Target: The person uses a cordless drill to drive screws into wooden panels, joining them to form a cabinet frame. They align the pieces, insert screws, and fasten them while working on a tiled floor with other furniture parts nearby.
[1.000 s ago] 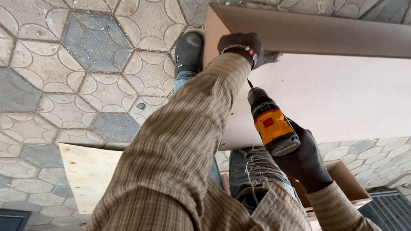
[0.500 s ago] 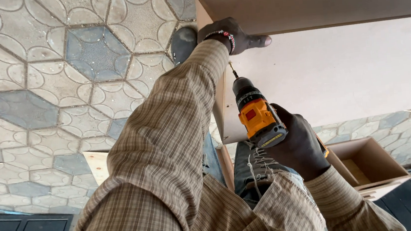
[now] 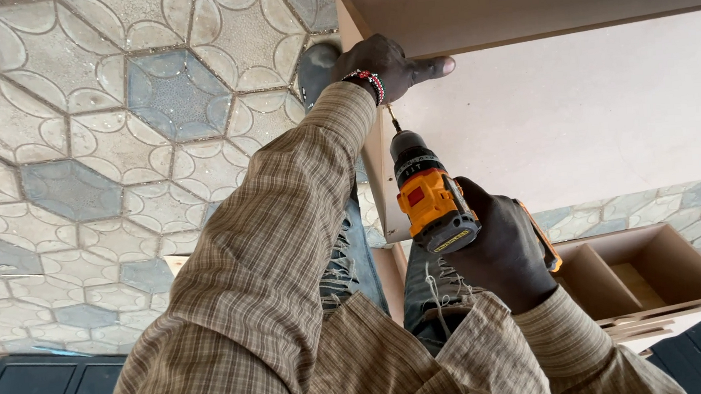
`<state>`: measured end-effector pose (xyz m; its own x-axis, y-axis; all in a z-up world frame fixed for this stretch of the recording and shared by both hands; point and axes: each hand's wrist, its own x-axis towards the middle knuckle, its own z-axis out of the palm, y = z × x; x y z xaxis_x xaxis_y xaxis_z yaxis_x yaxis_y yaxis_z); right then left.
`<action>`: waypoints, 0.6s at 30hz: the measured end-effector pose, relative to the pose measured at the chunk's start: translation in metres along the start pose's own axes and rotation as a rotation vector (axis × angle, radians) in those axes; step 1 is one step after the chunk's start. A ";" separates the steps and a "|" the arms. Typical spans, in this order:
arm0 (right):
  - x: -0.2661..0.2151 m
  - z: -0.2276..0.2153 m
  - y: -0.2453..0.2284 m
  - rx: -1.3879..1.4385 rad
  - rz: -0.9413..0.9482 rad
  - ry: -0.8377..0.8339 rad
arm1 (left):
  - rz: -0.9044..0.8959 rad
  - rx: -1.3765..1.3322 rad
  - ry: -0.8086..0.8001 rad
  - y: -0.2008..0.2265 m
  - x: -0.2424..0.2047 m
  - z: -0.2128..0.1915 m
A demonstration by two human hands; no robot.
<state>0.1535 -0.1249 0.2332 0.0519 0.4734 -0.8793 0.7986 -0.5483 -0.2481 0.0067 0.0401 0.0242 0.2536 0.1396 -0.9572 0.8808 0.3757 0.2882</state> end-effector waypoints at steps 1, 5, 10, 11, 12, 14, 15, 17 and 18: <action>-0.002 0.002 -0.003 0.011 0.017 0.017 | -0.004 0.012 -0.008 0.001 -0.001 -0.001; -0.006 0.011 -0.005 0.088 0.061 0.035 | 0.008 -0.044 0.017 -0.003 0.006 0.004; -0.008 0.016 -0.008 0.064 0.106 0.054 | 0.050 -0.052 0.005 -0.011 0.012 0.007; -0.005 0.016 -0.008 0.078 0.108 0.033 | 0.057 -0.092 0.028 -0.015 0.017 0.008; -0.004 0.014 -0.011 0.085 0.111 0.037 | 0.060 -0.083 0.027 -0.012 0.016 0.005; -0.006 0.013 -0.018 0.078 0.222 0.018 | 0.060 -0.071 0.007 -0.010 0.009 0.002; -0.009 0.015 -0.021 0.085 0.230 0.015 | 0.059 -0.065 -0.002 -0.012 0.012 0.007; -0.009 0.019 -0.025 0.200 0.251 0.039 | 0.070 -0.079 0.046 -0.016 0.020 0.010; -0.006 0.020 -0.027 0.207 0.247 0.039 | 0.067 -0.073 0.051 -0.017 0.018 0.005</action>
